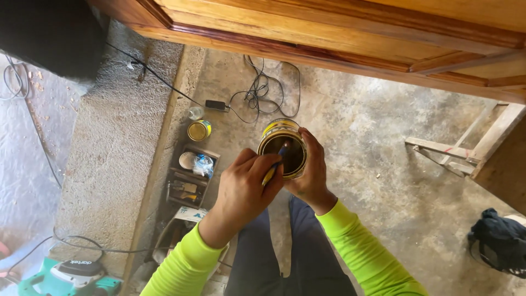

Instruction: Applying stain or varnish to a wooden cabinet door using a paintbrush.

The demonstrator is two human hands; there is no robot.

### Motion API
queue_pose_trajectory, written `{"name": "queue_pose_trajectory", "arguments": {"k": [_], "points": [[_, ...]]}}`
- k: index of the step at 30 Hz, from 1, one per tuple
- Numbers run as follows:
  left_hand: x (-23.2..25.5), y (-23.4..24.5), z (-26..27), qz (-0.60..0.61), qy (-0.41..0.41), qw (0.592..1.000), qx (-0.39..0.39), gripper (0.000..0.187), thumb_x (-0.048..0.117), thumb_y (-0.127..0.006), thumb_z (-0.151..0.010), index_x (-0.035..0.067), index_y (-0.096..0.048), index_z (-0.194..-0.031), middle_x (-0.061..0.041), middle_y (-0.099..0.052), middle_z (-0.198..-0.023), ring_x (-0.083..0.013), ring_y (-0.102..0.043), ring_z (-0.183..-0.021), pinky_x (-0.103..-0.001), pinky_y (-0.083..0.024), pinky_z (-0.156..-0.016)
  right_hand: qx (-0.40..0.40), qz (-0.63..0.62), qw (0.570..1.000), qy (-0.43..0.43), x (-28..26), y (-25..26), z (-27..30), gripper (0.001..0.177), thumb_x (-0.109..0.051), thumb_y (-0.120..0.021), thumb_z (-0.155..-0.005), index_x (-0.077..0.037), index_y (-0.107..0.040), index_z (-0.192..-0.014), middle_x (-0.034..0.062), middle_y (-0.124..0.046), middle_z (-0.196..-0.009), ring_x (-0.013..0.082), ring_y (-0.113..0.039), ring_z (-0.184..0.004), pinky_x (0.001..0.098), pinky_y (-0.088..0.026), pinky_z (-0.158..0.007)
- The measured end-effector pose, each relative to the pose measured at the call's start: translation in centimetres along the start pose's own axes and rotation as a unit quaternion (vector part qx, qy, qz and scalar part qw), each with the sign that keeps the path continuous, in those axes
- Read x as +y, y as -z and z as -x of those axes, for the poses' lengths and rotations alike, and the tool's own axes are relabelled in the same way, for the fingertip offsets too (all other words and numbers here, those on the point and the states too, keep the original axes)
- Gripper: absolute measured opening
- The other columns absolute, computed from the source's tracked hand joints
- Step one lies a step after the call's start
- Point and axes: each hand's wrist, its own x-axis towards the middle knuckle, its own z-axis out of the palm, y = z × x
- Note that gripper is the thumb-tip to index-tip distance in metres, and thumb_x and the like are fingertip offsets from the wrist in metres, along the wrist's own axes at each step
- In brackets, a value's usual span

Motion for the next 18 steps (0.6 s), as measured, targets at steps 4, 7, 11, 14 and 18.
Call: {"name": "queue_pose_trajectory", "arguments": {"k": [4,7,11,14,18], "points": [[-0.9,-0.6,-0.8,-0.022,0.026,0.999,-0.025,0.018,0.015,-0.076,-0.088,0.006,-0.071,-0.103,-0.007,-0.073,-0.085,-0.0276,-0.067,-0.081,-0.039,-0.056,-0.066,0.005,0.017,1.000,-0.001,-0.1,-0.5,-0.1,0.099,-0.026,-0.093,-0.080,-0.001,-0.033,-0.154,0.0214,-0.048,-0.154,0.0395,-0.051,-0.142,0.0466,-0.045,-0.121],[-1.3,-0.7,-1.3,-0.022,0.032,0.999,-0.026,0.018,0.017,-0.074,-0.088,0.006,-0.072,-0.101,-0.007,-0.073,-0.085,-0.0277,-0.067,-0.080,-0.040,-0.056,-0.066,-0.003,-0.007,1.000,0.000,-0.5,-0.5,-0.5,0.108,-0.034,-0.096,-0.072,0.000,-0.032,-0.152,0.0229,-0.046,-0.152,0.0411,-0.048,-0.140,0.0483,-0.042,-0.118],[-1.6,-0.5,-1.9,-0.044,0.064,0.996,-0.046,0.016,0.020,-0.074,-0.088,0.008,-0.073,-0.098,-0.009,-0.070,-0.078,-0.0282,-0.067,-0.076,-0.042,-0.055,-0.063,-0.006,-0.006,1.000,-0.007,-0.3,-1.2,0.0,0.107,-0.032,-0.096,-0.074,-0.002,-0.032,-0.155,0.0218,-0.046,-0.155,0.0398,-0.049,-0.142,0.0474,-0.043,-0.121],[-1.8,-0.5,-2.1,-0.048,0.079,0.994,-0.067,0.016,0.022,-0.073,-0.088,0.009,-0.073,-0.096,-0.009,-0.069,-0.075,-0.0286,-0.066,-0.074,-0.043,-0.055,-0.062,-0.010,-0.011,1.000,-0.008,-0.5,-1.3,-0.1,0.110,-0.033,-0.096,-0.074,-0.002,-0.030,-0.155,0.0216,-0.045,-0.156,0.0400,-0.048,-0.143,0.0478,-0.043,-0.121],[-2.1,-0.6,-2.3,-0.055,0.098,0.990,-0.083,0.017,0.023,-0.074,-0.087,0.008,-0.073,-0.094,-0.011,-0.068,-0.073,-0.0293,-0.066,-0.072,-0.043,-0.055,-0.061,-0.017,-0.018,1.000,0.001,-0.6,-1.2,-0.3,0.113,-0.036,-0.097,-0.072,-0.002,-0.029,-0.155,0.0217,-0.043,-0.156,0.0407,-0.046,-0.143,0.0496,-0.042,-0.120]]}}
